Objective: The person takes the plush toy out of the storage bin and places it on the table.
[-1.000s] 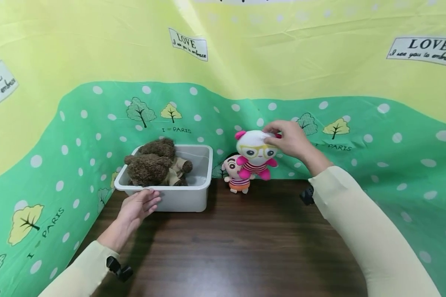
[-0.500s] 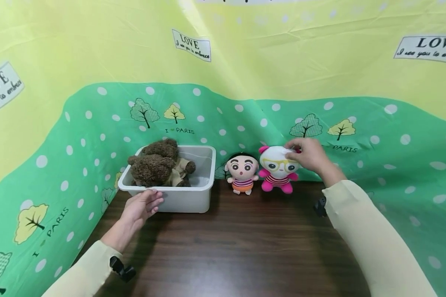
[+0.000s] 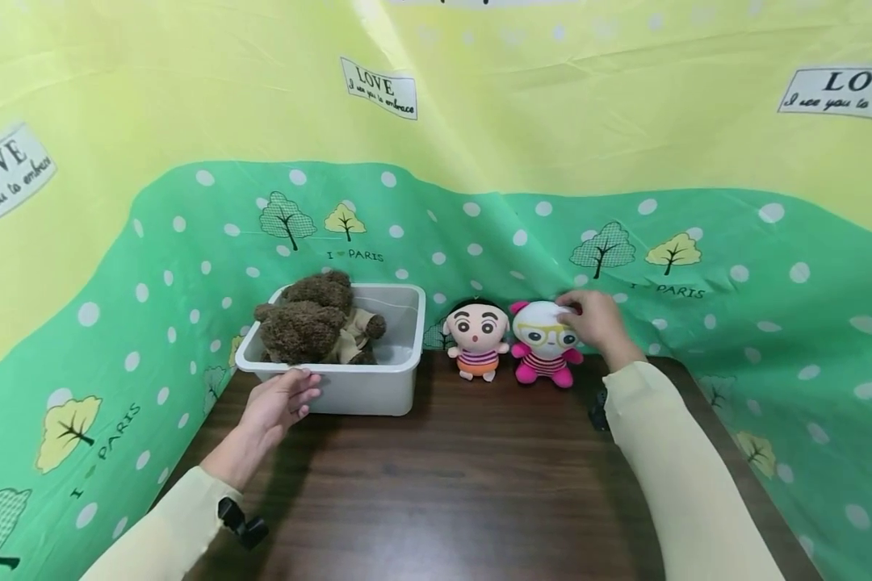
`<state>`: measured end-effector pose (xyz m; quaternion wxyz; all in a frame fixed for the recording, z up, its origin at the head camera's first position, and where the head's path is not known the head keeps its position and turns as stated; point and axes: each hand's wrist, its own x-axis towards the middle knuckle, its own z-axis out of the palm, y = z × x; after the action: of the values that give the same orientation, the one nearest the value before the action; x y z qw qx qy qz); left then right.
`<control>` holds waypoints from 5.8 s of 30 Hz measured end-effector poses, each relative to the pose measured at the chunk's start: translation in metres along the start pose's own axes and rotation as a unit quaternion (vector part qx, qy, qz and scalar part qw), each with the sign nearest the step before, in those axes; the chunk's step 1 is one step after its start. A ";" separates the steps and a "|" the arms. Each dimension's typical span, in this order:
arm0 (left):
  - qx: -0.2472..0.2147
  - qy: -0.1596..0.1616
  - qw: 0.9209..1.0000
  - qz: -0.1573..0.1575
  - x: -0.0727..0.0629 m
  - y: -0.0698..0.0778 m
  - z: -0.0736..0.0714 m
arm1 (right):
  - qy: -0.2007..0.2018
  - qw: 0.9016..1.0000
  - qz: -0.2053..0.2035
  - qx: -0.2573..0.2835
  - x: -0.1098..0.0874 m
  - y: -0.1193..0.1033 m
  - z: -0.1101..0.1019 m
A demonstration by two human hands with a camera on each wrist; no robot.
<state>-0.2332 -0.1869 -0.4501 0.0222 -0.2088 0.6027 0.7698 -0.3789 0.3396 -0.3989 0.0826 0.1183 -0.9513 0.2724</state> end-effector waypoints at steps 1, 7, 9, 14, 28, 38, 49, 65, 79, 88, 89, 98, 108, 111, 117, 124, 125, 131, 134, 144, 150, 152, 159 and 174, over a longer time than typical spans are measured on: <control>0.001 0.001 1.000 0.000 0.000 0.000 0.000 | 0.004 1.000 0.004 -0.003 0.000 0.001 0.002; 0.001 0.004 1.000 0.001 -0.001 0.000 0.002 | 0.064 0.997 0.001 -0.033 0.001 0.006 0.012; -0.001 0.005 1.000 0.002 -0.001 0.000 0.002 | 0.081 0.996 0.006 -0.045 0.001 0.008 0.014; -0.006 0.005 1.000 0.002 -0.001 0.001 0.002 | 0.090 0.995 0.019 -0.046 0.000 0.009 0.014; -0.023 -0.003 1.000 -0.003 -0.003 0.000 0.002 | 0.018 0.999 0.009 -0.045 -0.004 0.001 -0.011; -0.031 -0.014 0.999 0.000 0.000 -0.002 -0.002 | -0.010 0.995 -0.052 -0.079 0.000 -0.043 -0.018; -0.048 -0.041 0.998 -0.005 0.005 0.001 -0.010 | -0.058 0.990 -0.126 -0.019 0.028 -0.145 0.018; -0.042 -0.089 0.995 -0.031 0.005 0.002 -0.013 | -0.179 0.957 -0.208 0.095 0.031 -0.293 0.104; -0.032 -0.090 0.995 -0.034 0.007 0.001 -0.013 | -0.163 0.975 -0.146 0.049 0.027 -0.337 0.166; -0.029 -0.076 0.996 -0.029 0.009 0.000 -0.012 | -0.139 0.983 -0.117 0.032 0.024 -0.342 0.177; -0.029 -0.074 0.996 -0.028 0.009 0.000 -0.011 | -0.138 0.983 -0.115 0.031 0.024 -0.343 0.178; -0.022 -0.057 0.998 -0.028 0.010 0.001 -0.010 | -0.119 0.986 -0.115 0.027 0.024 -0.346 0.179; -0.033 -0.033 0.999 -0.023 0.004 -0.003 -0.005 | -0.095 0.986 -0.101 0.088 0.022 -0.341 0.173; -0.039 -0.029 0.999 -0.022 0.003 -0.004 -0.004 | -0.079 0.986 -0.084 0.125 0.023 -0.339 0.172; -0.044 -0.029 0.998 -0.020 0.003 -0.004 -0.003 | -0.073 0.975 -0.076 0.194 0.025 -0.338 0.166; -0.054 -0.046 0.997 -0.025 0.003 -0.004 -0.002 | -0.083 0.968 -0.098 0.215 0.023 -0.342 0.152; -0.056 -0.046 0.997 -0.026 0.003 -0.004 -0.002 | -0.084 0.967 -0.099 0.219 0.023 -0.342 0.151; -0.064 -0.042 0.997 -0.025 0.000 -0.003 -0.001 | -0.083 0.957 -0.093 0.261 0.021 -0.343 0.139; -0.066 -0.037 0.997 -0.021 -0.001 -0.003 0.001 | -0.078 0.954 -0.090 0.277 0.021 -0.342 0.131; -0.072 -0.031 0.997 -0.002 -0.001 -0.006 0.004 | -0.072 0.934 -0.090 0.339 0.023 -0.343 0.096; -0.077 -0.040 0.996 0.000 0.000 -0.005 0.002 | -0.055 0.913 -0.090 0.394 0.025 -0.345 0.070; -0.074 -0.044 0.996 -0.001 0.000 -0.005 0.002 | -0.053 0.908 -0.089 0.406 0.024 -0.344 0.058; -0.075 -0.051 0.996 0.001 0.002 -0.006 0.002 | -0.051 0.884 -0.087 0.456 0.014 -0.335 0.015; -0.083 -0.052 0.995 -0.001 0.000 -0.007 -0.004 | -0.018 0.874 -0.077 0.480 -0.018 -0.283 -0.072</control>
<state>-0.2305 -0.1883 -0.4577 0.0367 -0.1700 0.5349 0.8268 -0.2785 0.1490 -0.2013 0.0196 0.2216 -0.6926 0.6862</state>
